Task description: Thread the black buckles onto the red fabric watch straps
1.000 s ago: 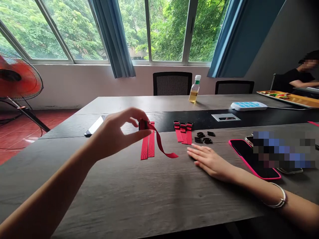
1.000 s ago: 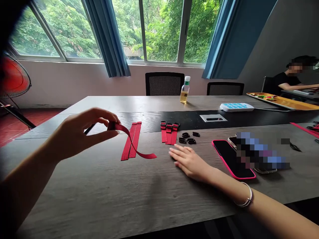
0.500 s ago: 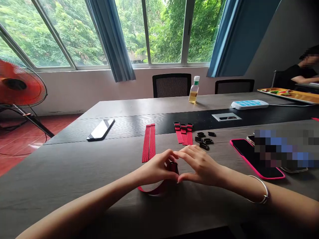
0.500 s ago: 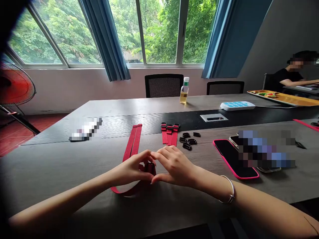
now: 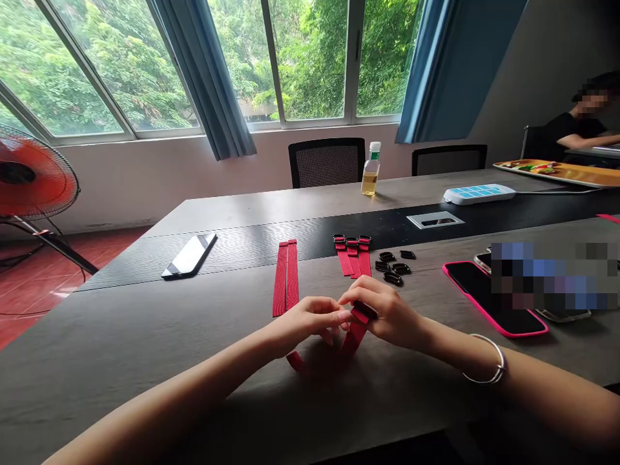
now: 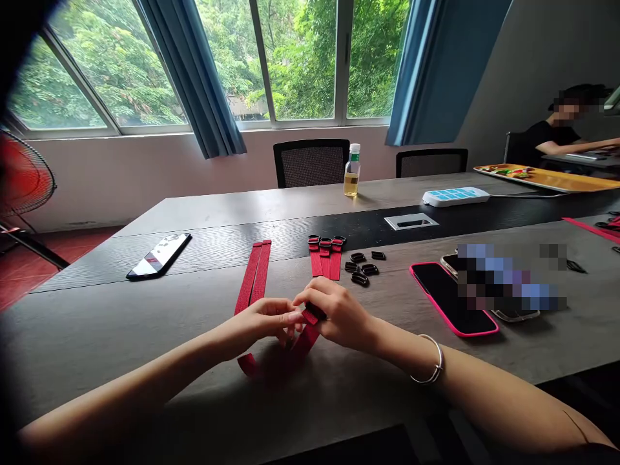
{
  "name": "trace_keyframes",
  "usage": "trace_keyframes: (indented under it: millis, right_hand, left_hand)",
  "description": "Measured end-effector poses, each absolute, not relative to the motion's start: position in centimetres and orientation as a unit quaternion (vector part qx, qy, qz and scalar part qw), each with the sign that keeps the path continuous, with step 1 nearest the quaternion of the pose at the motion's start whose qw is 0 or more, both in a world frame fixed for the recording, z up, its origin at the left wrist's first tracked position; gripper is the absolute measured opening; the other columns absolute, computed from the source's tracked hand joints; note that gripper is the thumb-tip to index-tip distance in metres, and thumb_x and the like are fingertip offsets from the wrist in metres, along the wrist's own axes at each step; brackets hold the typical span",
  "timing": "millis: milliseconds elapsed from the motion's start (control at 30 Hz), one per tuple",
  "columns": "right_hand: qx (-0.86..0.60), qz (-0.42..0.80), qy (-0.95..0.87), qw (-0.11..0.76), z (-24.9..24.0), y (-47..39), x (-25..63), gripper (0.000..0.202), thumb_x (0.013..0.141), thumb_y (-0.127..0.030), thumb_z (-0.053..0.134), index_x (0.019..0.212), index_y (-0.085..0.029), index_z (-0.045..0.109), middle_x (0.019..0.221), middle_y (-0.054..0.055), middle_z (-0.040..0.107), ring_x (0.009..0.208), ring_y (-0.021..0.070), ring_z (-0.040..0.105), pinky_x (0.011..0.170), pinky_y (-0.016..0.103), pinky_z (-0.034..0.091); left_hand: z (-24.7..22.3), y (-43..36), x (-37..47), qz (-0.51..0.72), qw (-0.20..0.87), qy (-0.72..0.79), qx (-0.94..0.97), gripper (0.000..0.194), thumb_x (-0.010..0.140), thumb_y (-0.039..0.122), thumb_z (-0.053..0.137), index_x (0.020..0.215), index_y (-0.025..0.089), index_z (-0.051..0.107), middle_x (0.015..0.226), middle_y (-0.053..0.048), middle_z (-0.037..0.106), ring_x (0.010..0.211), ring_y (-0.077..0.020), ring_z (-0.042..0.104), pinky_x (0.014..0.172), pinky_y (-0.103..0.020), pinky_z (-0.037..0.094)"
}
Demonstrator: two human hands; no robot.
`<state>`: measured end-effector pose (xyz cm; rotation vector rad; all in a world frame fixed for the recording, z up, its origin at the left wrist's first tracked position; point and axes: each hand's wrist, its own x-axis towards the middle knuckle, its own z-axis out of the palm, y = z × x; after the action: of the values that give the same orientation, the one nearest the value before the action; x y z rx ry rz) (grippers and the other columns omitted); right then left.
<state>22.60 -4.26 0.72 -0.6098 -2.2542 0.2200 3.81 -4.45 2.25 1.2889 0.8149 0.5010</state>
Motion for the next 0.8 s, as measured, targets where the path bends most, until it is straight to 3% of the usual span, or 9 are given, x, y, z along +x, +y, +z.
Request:
trace_keyframes:
  millis: [133,233,333,567,800]
  right_hand:
    - [-0.230,0.103,-0.894,0.370,0.4,-4.5,22.4,0.013,0.090,-0.024,0.047,0.091,-0.015,0.056,0.073,0.004,0.058,0.063,0.0131,0.054,0.057,0.023,0.044]
    - [-0.254,0.133,-0.892,0.349,0.0,-4.8,22.0,0.026,0.083,-0.038,0.058,0.092,-0.015,0.051,0.073,0.003,0.058,0.059,0.0125,0.053,0.053,0.022,0.042]
    - [-0.260,0.155,-0.890,0.341,0.1,-5.0,21.7,0.031,0.078,-0.041,0.064,0.089,-0.016,0.050,0.072,0.002,0.057,0.057,0.0117,0.052,0.052,0.022,0.042]
    - [-0.238,0.167,-0.889,0.353,2.5,-4.2,23.4,0.017,0.084,-0.028,0.058,0.094,-0.014,0.056,0.078,0.005,0.062,0.068,0.0123,0.057,0.062,0.023,0.046]
    - [-0.190,0.089,-0.890,0.406,4.0,-2.7,25.6,0.016,0.090,-0.024,0.051,0.079,-0.016,0.059,0.067,0.002,0.062,0.063,0.0114,0.056,0.060,0.024,0.045]
  left_hand:
    - [2.0,-4.9,4.3,0.240,0.685,0.365,0.583,0.034,0.072,0.047,0.065,0.070,0.013,0.061,0.066,0.001,0.053,0.061,-0.0107,0.046,0.056,-0.022,0.036]
    - [1.9,-5.3,4.7,0.222,0.684,0.377,0.583,0.034,0.067,0.045,0.070,0.063,0.013,0.058,0.055,0.003,0.049,0.055,-0.0096,0.043,0.055,-0.023,0.032]
    - [1.8,-5.3,4.7,0.208,0.698,0.380,0.570,0.031,0.062,0.040,0.074,0.061,0.014,0.057,0.054,0.004,0.051,0.054,-0.0101,0.044,0.056,-0.023,0.032]
    - [3.3,-4.9,3.8,0.281,0.663,0.366,0.589,0.023,0.069,0.035,0.066,0.063,0.014,0.060,0.061,0.002,0.050,0.058,-0.0098,0.040,0.058,-0.023,0.031]
    - [6.0,-4.6,2.8,0.329,0.615,0.398,0.596,0.021,0.068,0.031,0.062,0.058,0.015,0.055,0.063,0.001,0.049,0.061,-0.0121,0.040,0.059,-0.024,0.032]
